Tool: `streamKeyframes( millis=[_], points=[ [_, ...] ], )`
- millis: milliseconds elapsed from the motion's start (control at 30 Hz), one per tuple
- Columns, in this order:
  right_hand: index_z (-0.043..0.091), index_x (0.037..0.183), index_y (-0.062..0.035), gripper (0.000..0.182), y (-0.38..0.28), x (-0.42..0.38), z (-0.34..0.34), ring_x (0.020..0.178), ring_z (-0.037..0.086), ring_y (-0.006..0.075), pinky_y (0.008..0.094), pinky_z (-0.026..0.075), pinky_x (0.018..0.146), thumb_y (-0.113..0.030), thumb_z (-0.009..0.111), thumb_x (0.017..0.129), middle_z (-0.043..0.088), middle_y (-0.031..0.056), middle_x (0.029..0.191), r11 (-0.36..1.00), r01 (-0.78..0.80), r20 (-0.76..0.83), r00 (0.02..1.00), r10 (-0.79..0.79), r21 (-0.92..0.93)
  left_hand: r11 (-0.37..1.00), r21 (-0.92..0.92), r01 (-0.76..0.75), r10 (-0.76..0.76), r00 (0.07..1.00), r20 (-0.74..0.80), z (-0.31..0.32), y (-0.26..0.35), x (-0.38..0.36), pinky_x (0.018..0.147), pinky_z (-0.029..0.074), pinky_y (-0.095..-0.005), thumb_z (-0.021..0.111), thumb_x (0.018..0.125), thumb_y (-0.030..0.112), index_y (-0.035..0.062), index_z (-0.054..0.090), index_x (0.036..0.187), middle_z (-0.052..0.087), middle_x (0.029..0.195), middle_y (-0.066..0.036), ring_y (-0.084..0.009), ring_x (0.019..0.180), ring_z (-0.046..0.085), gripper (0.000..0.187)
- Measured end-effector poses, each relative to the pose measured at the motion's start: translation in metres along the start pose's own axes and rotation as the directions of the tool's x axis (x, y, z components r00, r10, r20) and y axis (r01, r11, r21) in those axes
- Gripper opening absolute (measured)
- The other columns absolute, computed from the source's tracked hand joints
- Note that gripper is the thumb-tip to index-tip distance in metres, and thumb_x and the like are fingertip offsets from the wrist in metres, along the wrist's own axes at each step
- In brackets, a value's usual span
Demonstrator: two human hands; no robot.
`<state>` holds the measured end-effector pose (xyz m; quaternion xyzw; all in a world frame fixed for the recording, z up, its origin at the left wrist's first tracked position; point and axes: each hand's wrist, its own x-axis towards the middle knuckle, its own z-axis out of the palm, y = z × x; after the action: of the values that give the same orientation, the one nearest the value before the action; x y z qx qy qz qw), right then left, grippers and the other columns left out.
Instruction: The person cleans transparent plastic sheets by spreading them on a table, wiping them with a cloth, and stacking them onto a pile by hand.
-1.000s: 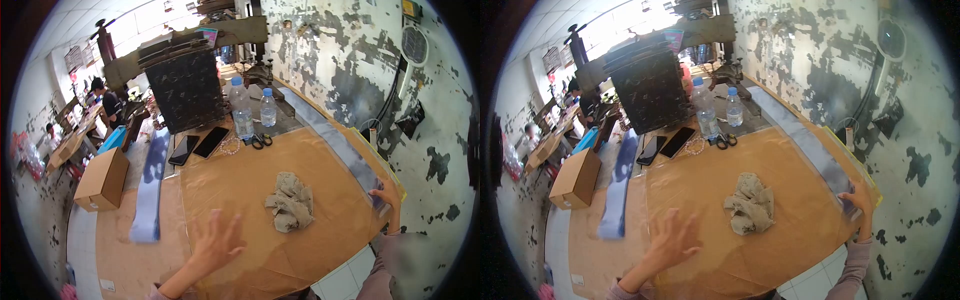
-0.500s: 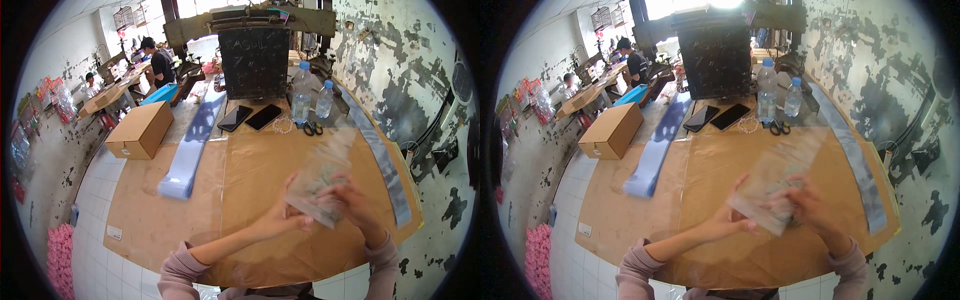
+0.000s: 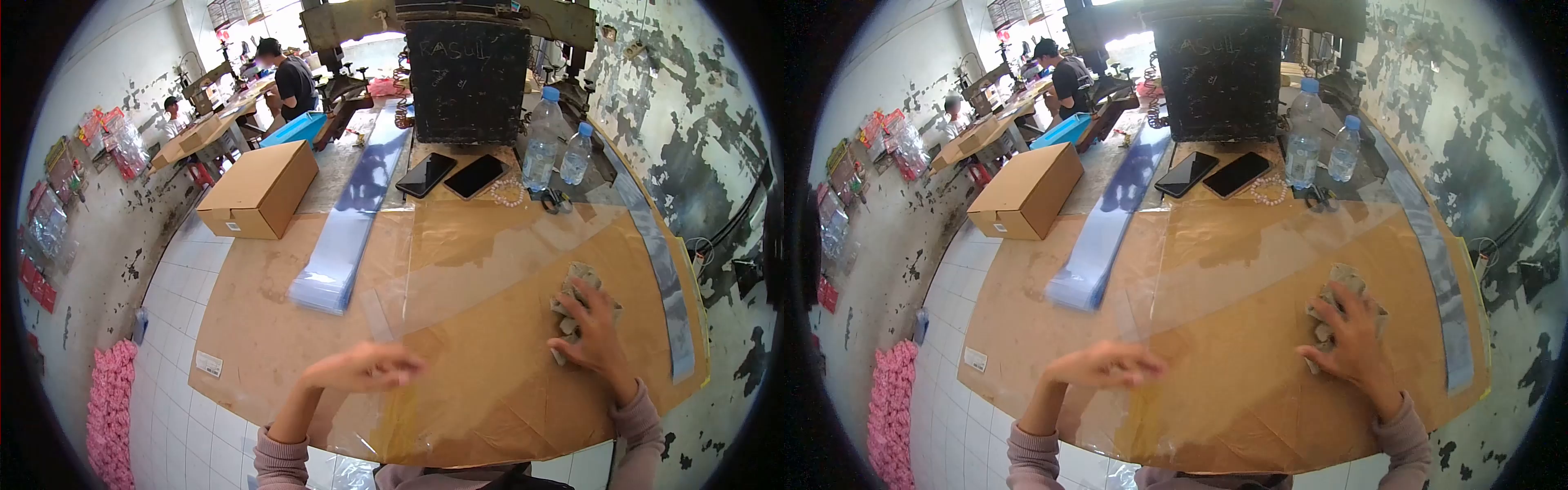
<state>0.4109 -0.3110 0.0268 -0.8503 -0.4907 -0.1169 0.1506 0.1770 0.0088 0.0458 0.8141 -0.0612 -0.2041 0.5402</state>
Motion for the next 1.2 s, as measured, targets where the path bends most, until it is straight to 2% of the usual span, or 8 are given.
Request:
streamKeyframes(
  millis=[100, 233, 433, 500, 667, 933, 1067, 1200],
  points=[
    [0.056, 0.117, -0.0163, 0.063, 0.003, -0.016, -0.006, 0.12, 0.036, 0.0417, 0.0589, 0.027, 0.094, -0.054, 0.066, 0.068, 0.043, 0.0191, 0.127, 0.997, -0.042, 0.028, 0.999, 0.044, -0.064, 0.751, 0.602, 0.272, 0.282, 0.692, -0.665, -0.004, -0.022, 0.01, 0.09, 0.043, -0.0377, 0.064, 0.079, 0.02, -0.0005, 0.041, 0.126, 0.046, 0.123, -0.022, -0.033, 0.112, 0.048, 0.056],
    [0.06, 0.106, -0.0074, 0.037, 0.019, -0.028, 0.009, 0.103, 0.05, 0.0342, 0.046, 0.039, 0.085, -0.03, 0.066, 0.078, 0.057, 0.0144, 0.11, 0.994, -0.075, -0.064, 0.995, 0.08, 0.086, 0.624, 0.689, 0.368, 0.222, 0.762, -0.608, 0.03, -0.016, 0.023, 0.095, 0.037, -0.0419, 0.07, 0.072, 0.03, -0.0021, 0.041, 0.124, 0.041, 0.124, -0.026, -0.0391, 0.113, 0.042, 0.067],
    [0.062, 0.094, -0.0023, 0.015, -0.032, 0.025, -0.045, 0.08, 0.059, 0.0252, 0.0319, 0.047, 0.07, -0.012, 0.059, 0.083, 0.063, 0.0118, 0.089, 0.76, -0.314, 0.356, 0.927, 0.116, 0.569, 0.78, 0.552, 0.293, 0.194, 0.726, -0.66, 0.081, -0.003, 0.031, 0.088, 0.037, -0.0399, 0.078, 0.064, 0.032, 0.0025, 0.038, 0.125, 0.045, 0.109, -0.017, -0.0323, 0.105, 0.043, 0.079],
    [0.061, 0.096, -0.0028, 0.018, -0.059, 0.041, -0.034, 0.084, 0.059, 0.025, 0.0331, 0.046, 0.072, -0.015, 0.061, 0.082, 0.063, 0.0114, 0.092, 0.7, 0.127, 0.053, 0.972, -0.229, 0.703, 0.862, 0.434, 0.26, 0.134, 0.71, -0.692, 0.078, -0.008, 0.034, 0.088, 0.037, -0.0393, 0.08, 0.062, 0.027, 0.0011, 0.038, 0.125, 0.047, 0.108, -0.016, -0.0315, 0.104, 0.044, 0.08],
    [0.053, 0.116, -0.0086, 0.043, -0.114, 0.04, 0.049, 0.115, 0.046, 0.0304, 0.0449, 0.035, 0.096, -0.032, 0.062, 0.081, 0.047, 0.014, 0.128, 0.779, 0.531, 0.089, 0.805, -0.587, 0.333, 0.928, 0.31, 0.205, 0.112, 0.641, -0.759, 0.083, -0.022, 0.043, 0.078, 0.042, -0.0396, 0.077, 0.064, 0.017, -0.0002, 0.028, 0.13, 0.054, 0.097, -0.015, -0.0307, 0.091, 0.053, 0.085],
    [0.047, 0.124, -0.0086, 0.051, -0.103, 0.035, 0.073, 0.119, 0.043, 0.0327, 0.0441, 0.034, 0.098, -0.022, 0.062, 0.077, 0.043, 0.0149, 0.13, 0.721, 0.421, 0.042, 0.848, -0.528, 0.55, 0.919, -0.389, -0.07, -0.262, 0.628, -0.733, 0.102, 0.005, 0.054, 0.089, 0.044, -0.0397, 0.06, 0.078, 0.001, -0.0066, 0.008, 0.135, 0.042, 0.125, -0.023, -0.0342, 0.099, 0.056, 0.077],
    [0.047, 0.126, -0.0099, 0.051, -0.103, 0.034, 0.067, 0.116, 0.046, 0.0297, 0.0399, 0.038, 0.096, -0.009, 0.058, 0.075, 0.05, 0.0129, 0.123, 0.641, 0.315, 0.016, 0.891, -0.455, 0.7, 1.0, 0.021, -0.015, 0.026, 0.662, -0.749, 0.097, -0.021, 0.064, 0.101, 0.033, -0.0408, 0.053, 0.08, -0.005, -0.0084, 0.009, 0.134, -0.001, 0.143, -0.023, -0.0355, 0.122, 0.038, 0.07],
    [0.049, 0.126, -0.0163, 0.048, -0.104, 0.031, 0.065, 0.107, 0.05, 0.0236, 0.0365, 0.041, 0.09, -0.015, 0.053, 0.079, 0.05, 0.0042, 0.124, 0.779, 0.434, 0.0, 0.874, -0.486, 0.453, 0.987, 0.159, 0.005, 0.122, 0.62, -0.775, 0.098, -0.017, 0.066, 0.071, 0.049, -0.0346, 0.048, 0.085, -0.004, 0.0004, 0.006, 0.138, 0.039, 0.119, -0.022, -0.0258, 0.085, 0.057, 0.067]
  ],
)
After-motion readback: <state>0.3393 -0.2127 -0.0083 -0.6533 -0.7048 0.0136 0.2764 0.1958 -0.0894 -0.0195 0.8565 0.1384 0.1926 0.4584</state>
